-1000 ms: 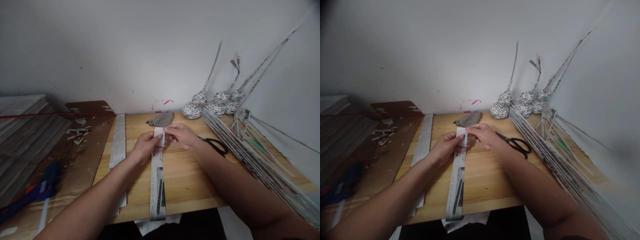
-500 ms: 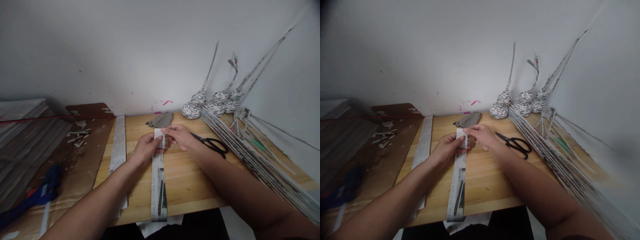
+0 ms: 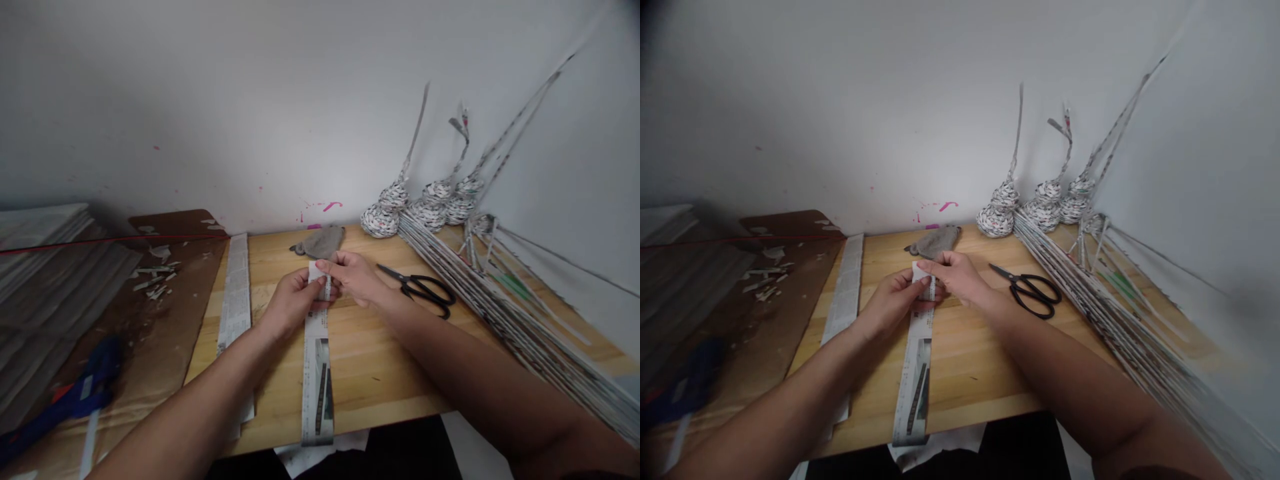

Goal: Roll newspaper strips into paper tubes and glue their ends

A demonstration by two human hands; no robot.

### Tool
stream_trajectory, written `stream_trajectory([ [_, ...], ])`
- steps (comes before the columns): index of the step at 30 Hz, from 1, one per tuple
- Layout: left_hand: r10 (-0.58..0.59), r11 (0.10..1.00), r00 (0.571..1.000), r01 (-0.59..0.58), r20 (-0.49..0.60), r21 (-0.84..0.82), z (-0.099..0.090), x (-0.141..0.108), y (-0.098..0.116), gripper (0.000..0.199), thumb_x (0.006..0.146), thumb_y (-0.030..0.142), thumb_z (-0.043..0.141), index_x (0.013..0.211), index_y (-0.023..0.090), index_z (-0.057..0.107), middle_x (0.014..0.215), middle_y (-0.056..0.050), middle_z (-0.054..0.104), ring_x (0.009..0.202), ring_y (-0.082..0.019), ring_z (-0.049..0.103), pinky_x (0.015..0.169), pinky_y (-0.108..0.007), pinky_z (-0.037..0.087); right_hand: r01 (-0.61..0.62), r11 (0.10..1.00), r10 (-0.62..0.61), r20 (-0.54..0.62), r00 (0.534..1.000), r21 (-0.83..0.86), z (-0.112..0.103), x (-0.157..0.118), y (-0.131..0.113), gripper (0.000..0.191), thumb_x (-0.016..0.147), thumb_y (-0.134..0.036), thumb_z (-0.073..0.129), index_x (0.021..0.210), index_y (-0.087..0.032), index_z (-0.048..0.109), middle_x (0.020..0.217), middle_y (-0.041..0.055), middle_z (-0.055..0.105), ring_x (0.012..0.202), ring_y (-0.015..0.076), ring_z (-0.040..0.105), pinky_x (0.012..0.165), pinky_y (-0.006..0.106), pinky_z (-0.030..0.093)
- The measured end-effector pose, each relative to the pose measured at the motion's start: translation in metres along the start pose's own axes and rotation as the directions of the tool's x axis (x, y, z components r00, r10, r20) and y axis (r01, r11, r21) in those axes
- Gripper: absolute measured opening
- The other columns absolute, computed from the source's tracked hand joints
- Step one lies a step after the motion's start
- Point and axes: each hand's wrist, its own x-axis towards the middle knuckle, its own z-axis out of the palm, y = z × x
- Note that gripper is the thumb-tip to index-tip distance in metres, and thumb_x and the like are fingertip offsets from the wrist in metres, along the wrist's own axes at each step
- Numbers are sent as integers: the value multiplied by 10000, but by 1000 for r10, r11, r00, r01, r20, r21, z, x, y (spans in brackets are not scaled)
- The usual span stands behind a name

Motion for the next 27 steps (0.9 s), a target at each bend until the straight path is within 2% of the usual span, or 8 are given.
stream_trajectory([
  [4,-40,999,999,40,-25,-18,-4,1,0,291,787,360,687,964,131,660,846,-93,723,724,-162,673,649,-262,538,37,995,-34,42,999,-87,-11,1,-10,477,663,-608,739,694,-159,580,524,-50,498,436,58,417,367,181,254],
  [8,-74,997,995,72,-66,-36,-6,2,2,291,790,330,681,991,122,649,822,-101,727,709,-174,685,650,-277,549,66,981,-39,151,988,-183,-23,1,-21,425,669,-533,763,775,-129,684,598,-29,529,513,62,423,406,180,267],
  [11,-83,996,995,82,-60,-17,-5,3,3,274,793,308,676,985,115,649,786,-100,724,696,-176,686,634,-272,547,97,967,-49,201,978,-237,-25,2,-21,389,677,-485,767,812,-123,716,563,-38,518,487,58,387,414,197,252],
  [18,-101,994,993,103,-58,25,-4,2,2,267,802,330,670,962,117,643,750,-89,717,672,-175,686,617,-265,531,82,960,-50,124,991,-268,-23,6,-12,359,700,-460,734,785,-112,707,496,-54,470,451,55,356,414,207,217],
  [27,-36,998,999,38,-34,40,-3,2,0,268,831,364,629,970,135,634,815,-79,707,715,-160,657,659,-288,532,32,979,-15,88,996,-201,-20,7,-8,281,718,-420,684,698,-144,635,486,-45,487,427,66,386,372,197,216],
])
